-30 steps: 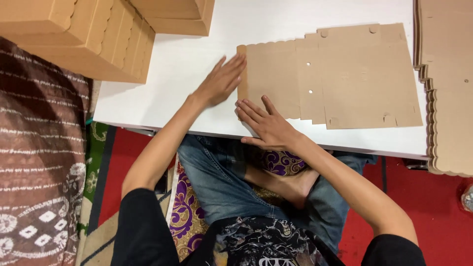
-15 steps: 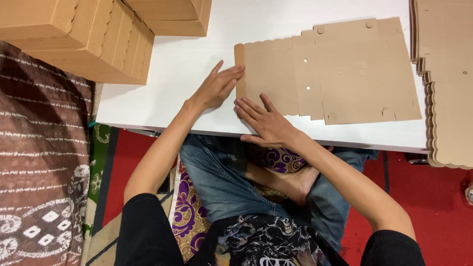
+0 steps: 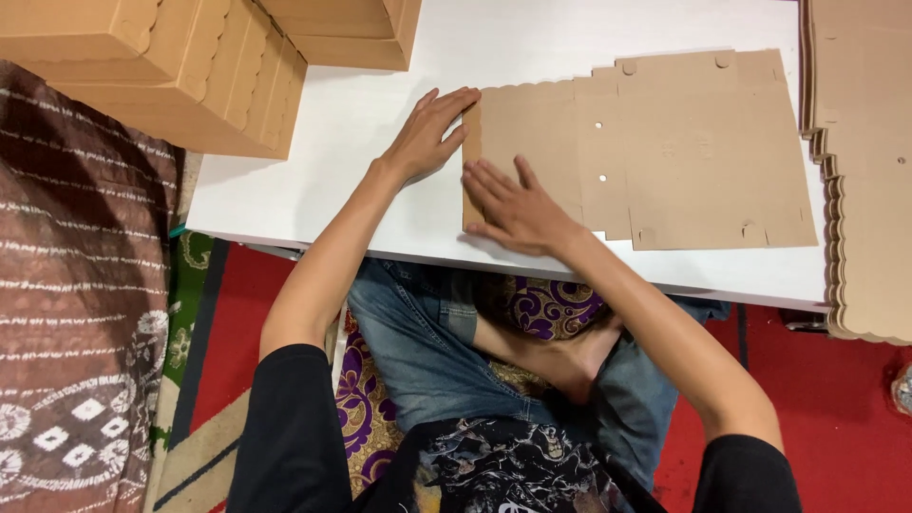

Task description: Folding flat cardboard sheets into boxes and stacking them.

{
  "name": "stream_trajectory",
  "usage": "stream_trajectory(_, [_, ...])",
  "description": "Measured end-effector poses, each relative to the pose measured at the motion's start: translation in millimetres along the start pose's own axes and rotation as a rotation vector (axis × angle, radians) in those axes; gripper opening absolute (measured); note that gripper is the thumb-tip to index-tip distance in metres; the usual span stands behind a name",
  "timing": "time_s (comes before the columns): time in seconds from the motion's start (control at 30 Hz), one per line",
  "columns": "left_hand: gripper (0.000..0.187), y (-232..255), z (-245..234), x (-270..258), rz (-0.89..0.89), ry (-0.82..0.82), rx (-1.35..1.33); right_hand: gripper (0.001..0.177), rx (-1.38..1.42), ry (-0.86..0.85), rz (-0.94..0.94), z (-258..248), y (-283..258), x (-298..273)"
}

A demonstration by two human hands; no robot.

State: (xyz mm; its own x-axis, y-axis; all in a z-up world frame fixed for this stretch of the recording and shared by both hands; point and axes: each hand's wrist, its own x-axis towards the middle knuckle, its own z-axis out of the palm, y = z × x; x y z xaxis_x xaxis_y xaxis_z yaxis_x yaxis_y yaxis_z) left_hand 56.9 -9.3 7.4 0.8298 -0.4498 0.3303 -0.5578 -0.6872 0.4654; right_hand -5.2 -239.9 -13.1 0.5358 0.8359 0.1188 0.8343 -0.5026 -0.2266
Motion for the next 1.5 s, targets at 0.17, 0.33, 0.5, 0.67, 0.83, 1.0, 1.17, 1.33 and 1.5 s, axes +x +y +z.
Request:
stream_trajectory(0.17, [0.053, 19, -11, -1, -0.116, -0.050, -0.134, 0.084, -0.004, -0.007, 0.085, -3, 36, 40])
stream_trajectory(0.33, [0.056, 15, -10, 0, -0.140, -0.050, -0.157, 0.079, -0.033, 0.006, 0.112, 5, 58, 65])
stream_trajectory(0.5, [0.055, 10, -4, 0, -0.124, -0.028, -0.134, 0.081, -0.035, 0.043, 0.062, 2, 41, 48])
stream_trajectory(0.67, [0.053, 10, -5, 0, -0.103, -0.027, -0.119, 0.095, -0.061, -0.004, 0.027, 5, 12, 22])
stream_trajectory(0.83, [0.055, 14, -5, -1, -0.110, -0.044, -0.095, 0.091, -0.086, 0.047, -0.043, 9, -20, -12])
stream_trajectory(1.0, [0.053, 52, -22, -17, -0.183, -0.218, -0.059, 0.085, -0.151, -0.014, -0.008, 6, -41, -32])
stream_trajectory(1.17, [0.058, 60, -12, -56, -0.118, -0.314, -0.091, 0.083, -0.145, 0.043, -0.012, 14, -38, -33])
stream_trajectory(1.33, [0.051, 53, 2, -79, 0.009, -0.202, -0.140, 0.084, -0.178, 0.036, -0.016, 19, -36, -33])
stream_trajectory(1.5, [0.055, 59, -14, -49, -0.155, -0.201, -0.114, 0.083, -0.159, 0.034, -0.009, 12, -40, -34])
